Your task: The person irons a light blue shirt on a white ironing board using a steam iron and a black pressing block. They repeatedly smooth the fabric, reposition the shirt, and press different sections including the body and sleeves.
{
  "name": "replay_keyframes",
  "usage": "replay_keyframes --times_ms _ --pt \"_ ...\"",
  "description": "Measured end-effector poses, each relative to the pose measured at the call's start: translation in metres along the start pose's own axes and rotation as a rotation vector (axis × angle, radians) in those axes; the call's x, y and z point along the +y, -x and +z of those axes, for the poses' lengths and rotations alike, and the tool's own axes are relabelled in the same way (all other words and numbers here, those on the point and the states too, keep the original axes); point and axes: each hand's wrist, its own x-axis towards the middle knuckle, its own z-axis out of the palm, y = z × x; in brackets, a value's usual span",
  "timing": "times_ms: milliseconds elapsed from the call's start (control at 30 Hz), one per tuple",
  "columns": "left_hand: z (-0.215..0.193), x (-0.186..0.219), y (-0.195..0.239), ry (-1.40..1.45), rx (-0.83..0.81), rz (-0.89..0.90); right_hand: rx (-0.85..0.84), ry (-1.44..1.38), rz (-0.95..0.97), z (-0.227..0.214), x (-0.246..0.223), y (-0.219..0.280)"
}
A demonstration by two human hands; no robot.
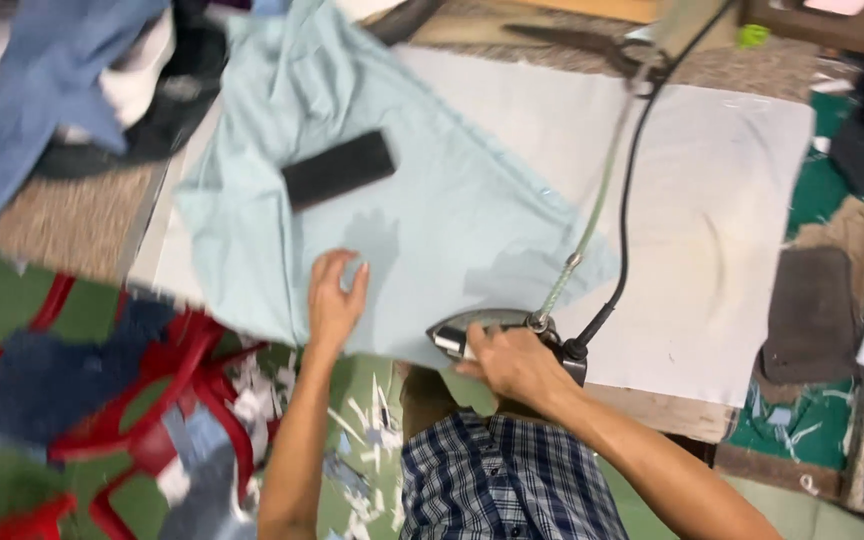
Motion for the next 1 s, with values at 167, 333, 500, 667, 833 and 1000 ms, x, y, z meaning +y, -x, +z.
replay_keyframes --times_ms 167,333,500,667,833,1000 --pt "0.024 -0.061 -0.118 -0.456 -0.136 0.293 0.051 0.039 -0.018 0.018 0.012 -0.012" --pt "0.033 -0.079 -0.16 -0.623 -0.299 0.301 0.013 0.089 0.037 0.027 0.015 -0.016" --pt "0.037 -0.081 -0.15 -0.529 -0.479 0.383 0.111 0.168 0.047 0.057 0.022 -0.023" --pt "0.048 -0.054 -0.097 -0.445 -0.736 0.643 0.091 0.121 0.144 0.08 0.049 0.009" --pt "0.055 0.023 -0.029 -0.476 -1.009 0.835 0.354 -0.076 0.583 0.094 0.103 0.063" --pt "0.089 0.054 0.027 -0.3 -1.035 0.886 0.647 -0.434 1.073 0.087 0.173 0.078"
